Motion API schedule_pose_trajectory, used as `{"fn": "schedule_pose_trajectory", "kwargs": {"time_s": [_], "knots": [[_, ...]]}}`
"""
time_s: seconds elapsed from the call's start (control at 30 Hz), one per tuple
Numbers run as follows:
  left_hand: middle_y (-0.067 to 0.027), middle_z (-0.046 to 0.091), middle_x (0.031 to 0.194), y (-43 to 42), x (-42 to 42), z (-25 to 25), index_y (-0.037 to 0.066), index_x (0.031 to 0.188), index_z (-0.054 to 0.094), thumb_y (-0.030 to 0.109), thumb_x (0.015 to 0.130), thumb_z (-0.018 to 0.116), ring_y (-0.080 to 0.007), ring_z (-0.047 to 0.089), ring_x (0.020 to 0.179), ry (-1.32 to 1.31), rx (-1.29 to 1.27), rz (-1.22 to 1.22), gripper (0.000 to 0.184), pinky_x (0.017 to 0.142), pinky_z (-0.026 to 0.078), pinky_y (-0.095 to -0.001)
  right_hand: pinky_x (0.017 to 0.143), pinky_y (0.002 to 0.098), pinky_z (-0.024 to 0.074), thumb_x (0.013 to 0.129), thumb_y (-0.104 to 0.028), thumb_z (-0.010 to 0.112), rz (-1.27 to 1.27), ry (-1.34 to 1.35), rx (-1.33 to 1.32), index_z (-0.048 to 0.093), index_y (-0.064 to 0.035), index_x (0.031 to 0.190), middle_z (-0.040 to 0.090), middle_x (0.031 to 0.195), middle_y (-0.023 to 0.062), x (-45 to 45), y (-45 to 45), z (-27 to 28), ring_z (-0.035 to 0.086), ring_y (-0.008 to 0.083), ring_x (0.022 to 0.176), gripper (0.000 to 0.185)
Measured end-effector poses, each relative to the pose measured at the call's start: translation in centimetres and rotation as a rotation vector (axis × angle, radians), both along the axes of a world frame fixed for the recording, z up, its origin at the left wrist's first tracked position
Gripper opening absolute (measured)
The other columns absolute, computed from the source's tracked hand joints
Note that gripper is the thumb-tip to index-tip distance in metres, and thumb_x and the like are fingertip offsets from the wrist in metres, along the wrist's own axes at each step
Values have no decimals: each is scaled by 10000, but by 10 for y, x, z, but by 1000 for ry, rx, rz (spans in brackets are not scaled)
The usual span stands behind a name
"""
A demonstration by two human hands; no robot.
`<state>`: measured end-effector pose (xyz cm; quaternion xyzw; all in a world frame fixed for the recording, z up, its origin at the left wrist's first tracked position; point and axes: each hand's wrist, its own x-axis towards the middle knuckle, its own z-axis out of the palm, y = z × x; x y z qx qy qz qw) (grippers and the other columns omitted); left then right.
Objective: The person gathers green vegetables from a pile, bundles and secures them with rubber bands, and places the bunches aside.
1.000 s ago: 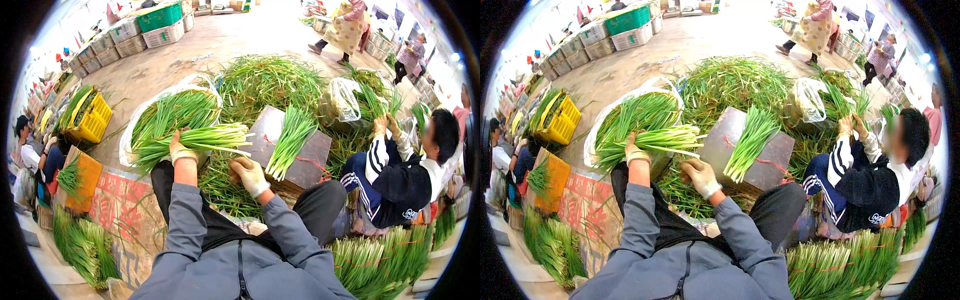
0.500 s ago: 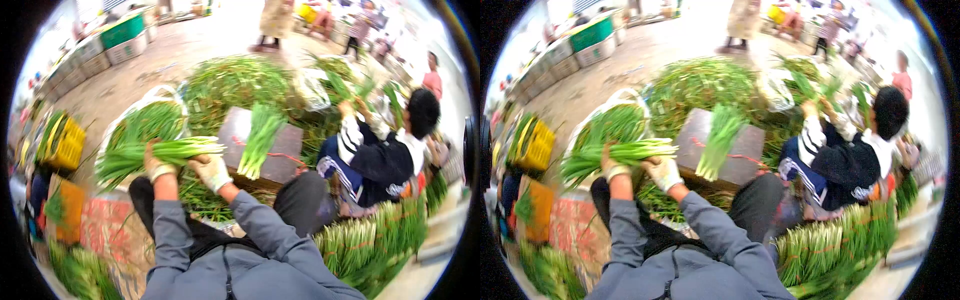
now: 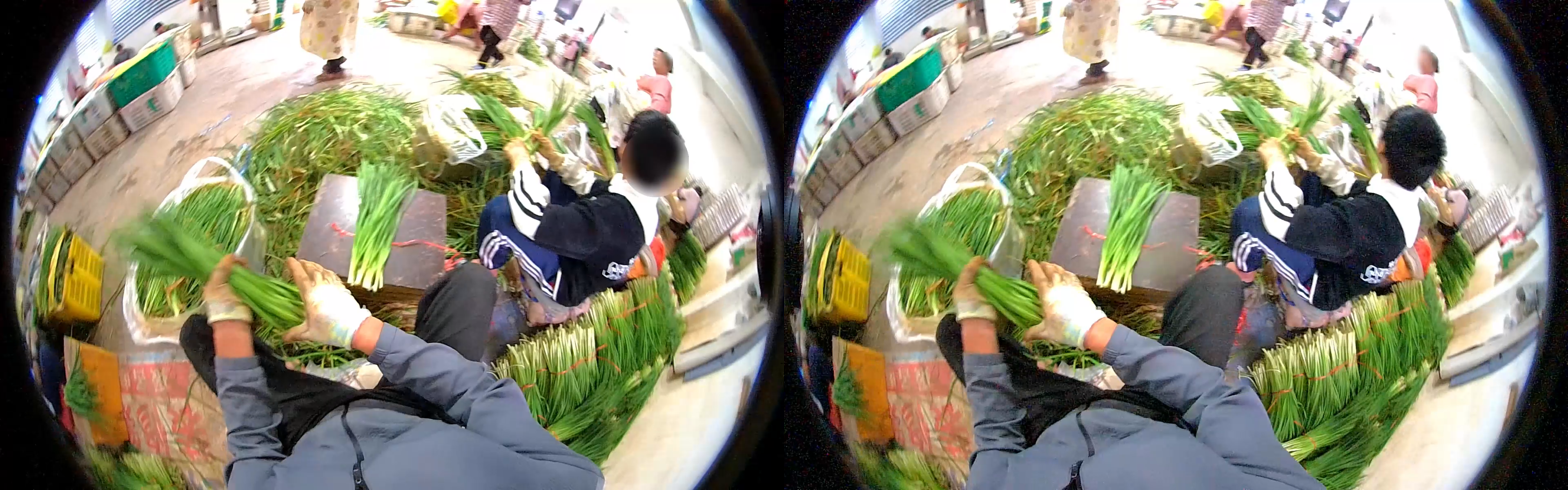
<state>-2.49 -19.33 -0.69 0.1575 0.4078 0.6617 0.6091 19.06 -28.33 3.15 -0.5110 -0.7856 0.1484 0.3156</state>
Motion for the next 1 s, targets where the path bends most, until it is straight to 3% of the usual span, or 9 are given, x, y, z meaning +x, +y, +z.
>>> {"fn": "schedule_pose_trajectory", "kwargs": {"time_s": [0.07,0.17,0.3,0.4,0.6,0.8,0.87,0.93,1.0], "knots": [[-114,664,855,-30,39,24,31,1249,556,115,843,748,-243,669,738,0,46,-163,458,701,586,-376,1108,442,399,588,-444,910,92,100,-326,131,62,1537,449,1410,350,-8,-5,-22,482,460,1297,1328],[-87,683,868,-49,49,-3,43,1220,593,85,838,729,-242,685,795,-76,-54,-355,408,735,587,-383,1062,406,465,651,-397,883,105,310,-520,10,36,1551,417,1443,354,-3,-36,-55,531,443,1274,1327],[-121,700,976,-71,68,-57,-5,1100,652,94,838,746,-254,694,825,-68,-224,-555,295,770,595,-401,1108,406,411,651,-377,915,101,623,-555,17,-51,1577,364,1518,275,6,-87,-102,475,366,1353,1331],[-129,695,1016,-69,105,-51,-13,1167,616,123,847,741,-274,695,894,27,-217,-582,369,793,591,-410,1074,384,444,697,-280,868,-32,779,-490,140,-37,1556,476,1403,198,9,-97,-149,545,292,1256,1152],[-145,629,1257,-5,204,14,2,1442,419,371,921,675,-222,626,1081,149,320,-929,688,962,501,-353,946,345,521,734,-38,749,-392,1052,-303,452,-17,1333,633,1175,101,80,-40,-85,627,201,1087,669],[-227,582,1355,57,234,-42,7,1479,370,428,871,727,-313,592,1222,731,246,-678,821,1003,471,-411,895,327,544,724,-67,779,-697,680,-130,447,57,1287,667,1136,164,188,58,-104,667,226,984,666],[-252,589,1322,72,228,-103,38,1442,436,415,843,745,-374,597,1196,1269,122,-733,772,1012,469,-442,900,329,545,719,-173,812,-776,592,-391,416,75,1297,671,1124,214,200,83,-135,678,256,999,743],[-258,604,1282,75,228,-139,66,1407,489,388,832,743,-403,587,1190,1452,238,-725,706,1009,470,-455,989,405,511,712,-463,819,-749,238,-749,384,104,1361,616,1217,322,195,99,-155,639,387,1131,966],[-281,426,1488,69,237,-153,6,1503,336,578,852,652,-420,379,1402,1628,201,-776,923,1166,306,-457,1026,432,485,721,-538,795,-746,-200,-819,366,110,1393,546,1296,370,191,105,-187,588,439,1197,1028]]}}
